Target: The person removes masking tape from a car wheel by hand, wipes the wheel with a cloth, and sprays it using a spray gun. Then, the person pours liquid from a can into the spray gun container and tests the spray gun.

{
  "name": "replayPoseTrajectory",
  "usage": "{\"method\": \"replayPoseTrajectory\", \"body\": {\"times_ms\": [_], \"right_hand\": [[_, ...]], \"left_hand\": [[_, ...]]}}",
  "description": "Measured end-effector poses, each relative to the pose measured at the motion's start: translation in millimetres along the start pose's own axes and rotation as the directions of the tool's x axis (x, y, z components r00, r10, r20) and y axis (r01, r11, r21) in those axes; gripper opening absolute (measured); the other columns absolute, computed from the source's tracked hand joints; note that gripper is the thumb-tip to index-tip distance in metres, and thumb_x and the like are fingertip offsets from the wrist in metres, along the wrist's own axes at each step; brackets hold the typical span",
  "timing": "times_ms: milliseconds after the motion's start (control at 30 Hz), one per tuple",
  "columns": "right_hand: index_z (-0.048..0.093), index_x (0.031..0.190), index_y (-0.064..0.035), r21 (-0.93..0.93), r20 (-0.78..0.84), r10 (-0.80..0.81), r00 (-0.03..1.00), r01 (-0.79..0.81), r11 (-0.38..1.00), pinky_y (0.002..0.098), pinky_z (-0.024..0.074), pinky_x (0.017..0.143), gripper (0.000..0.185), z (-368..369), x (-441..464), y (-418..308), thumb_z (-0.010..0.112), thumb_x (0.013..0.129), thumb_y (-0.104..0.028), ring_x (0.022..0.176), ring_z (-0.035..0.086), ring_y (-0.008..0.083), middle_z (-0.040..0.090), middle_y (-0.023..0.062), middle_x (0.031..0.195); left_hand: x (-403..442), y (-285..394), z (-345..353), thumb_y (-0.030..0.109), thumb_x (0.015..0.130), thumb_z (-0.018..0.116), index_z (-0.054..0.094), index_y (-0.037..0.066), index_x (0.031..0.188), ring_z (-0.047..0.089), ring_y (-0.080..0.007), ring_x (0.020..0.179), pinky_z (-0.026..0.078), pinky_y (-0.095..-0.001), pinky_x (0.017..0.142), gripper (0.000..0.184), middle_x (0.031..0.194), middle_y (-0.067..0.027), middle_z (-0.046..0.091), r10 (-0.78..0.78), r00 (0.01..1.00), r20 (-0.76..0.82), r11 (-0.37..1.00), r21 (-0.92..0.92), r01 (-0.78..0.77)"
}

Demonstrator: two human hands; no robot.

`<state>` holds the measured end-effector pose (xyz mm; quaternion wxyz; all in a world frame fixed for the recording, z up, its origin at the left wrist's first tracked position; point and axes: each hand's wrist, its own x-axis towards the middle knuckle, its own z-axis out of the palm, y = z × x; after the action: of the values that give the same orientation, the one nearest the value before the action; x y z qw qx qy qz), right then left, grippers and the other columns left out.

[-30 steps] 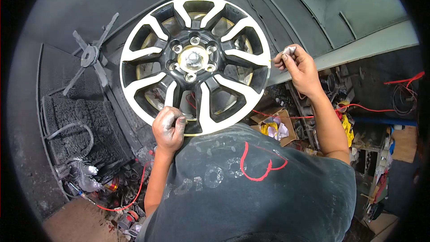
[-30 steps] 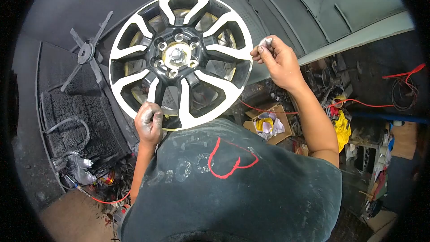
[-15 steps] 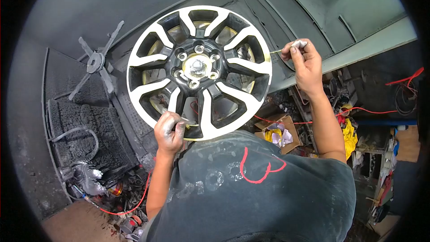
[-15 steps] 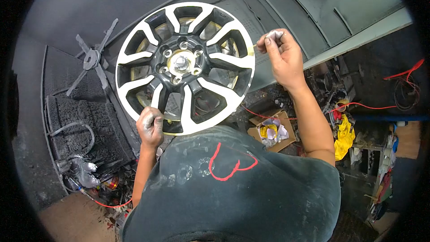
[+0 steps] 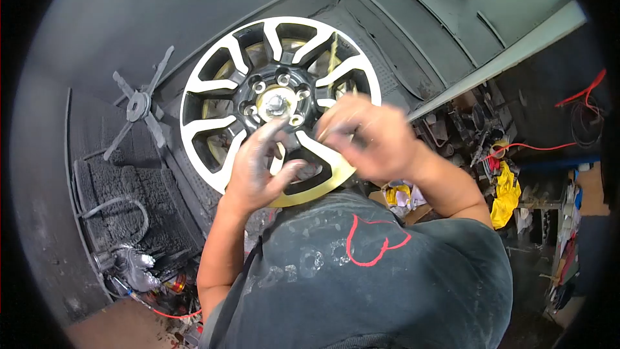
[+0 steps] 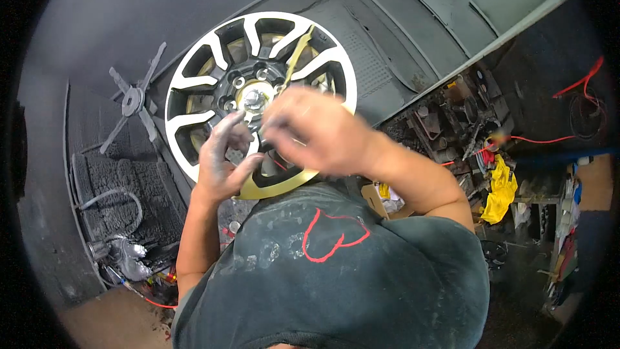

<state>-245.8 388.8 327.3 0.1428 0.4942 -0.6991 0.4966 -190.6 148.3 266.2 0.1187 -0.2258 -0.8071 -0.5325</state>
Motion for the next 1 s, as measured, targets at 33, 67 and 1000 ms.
{"method": "replayPoseTrajectory", "body": {"times_ms": [33,67,1000], "right_hand": [[0.061,0.098,0.0009,0.03,0.01,0.005,1.0,-0.005,1.0,0.0377,0.056,0.074,0.022,10,-7,-5,0.073,0.082,0.009,0.084,0.069,0.0309,0.07,0.016,0.095],[0.061,0.1,0.0013,0.076,0.05,0.0,0.999,-0.004,0.997,0.0394,0.0563,0.074,0.026,18,-13,-6,0.075,0.079,0.009,0.082,0.068,0.0313,0.07,0.0152,0.094],[0.076,0.113,-0.013,-0.577,0.081,0.623,0.778,-0.473,0.666,0.0409,0.0503,0.093,0.032,-52,-33,140,0.072,0.083,-0.004,0.109,0.061,0.0314,0.062,0.0123,0.11]], "left_hand": [[10,1,14,0.008,0.075,0.084,0.048,0.005,0.146,0.06,-0.018,0.076,0.051,-0.0315,0.068,0.08,0.093,-0.0083,0.064,0.049,0.998,0.031,0.998,0.029,-0.05],[15,6,22,0.013,0.071,0.085,0.053,0.005,0.142,0.062,-0.0227,0.076,0.053,-0.0356,0.07,0.077,0.094,-0.0097,0.065,0.039,0.999,0.017,0.999,0.035,-0.04],[-49,76,-57,0.002,0.08,0.075,0.072,0.002,0.091,0.068,-0.0261,0.07,0.056,-0.0377,0.061,0.011,0.082,-0.0083,0.069,0.363,0.929,-0.066,0.929,0.104,-0.355]]}}
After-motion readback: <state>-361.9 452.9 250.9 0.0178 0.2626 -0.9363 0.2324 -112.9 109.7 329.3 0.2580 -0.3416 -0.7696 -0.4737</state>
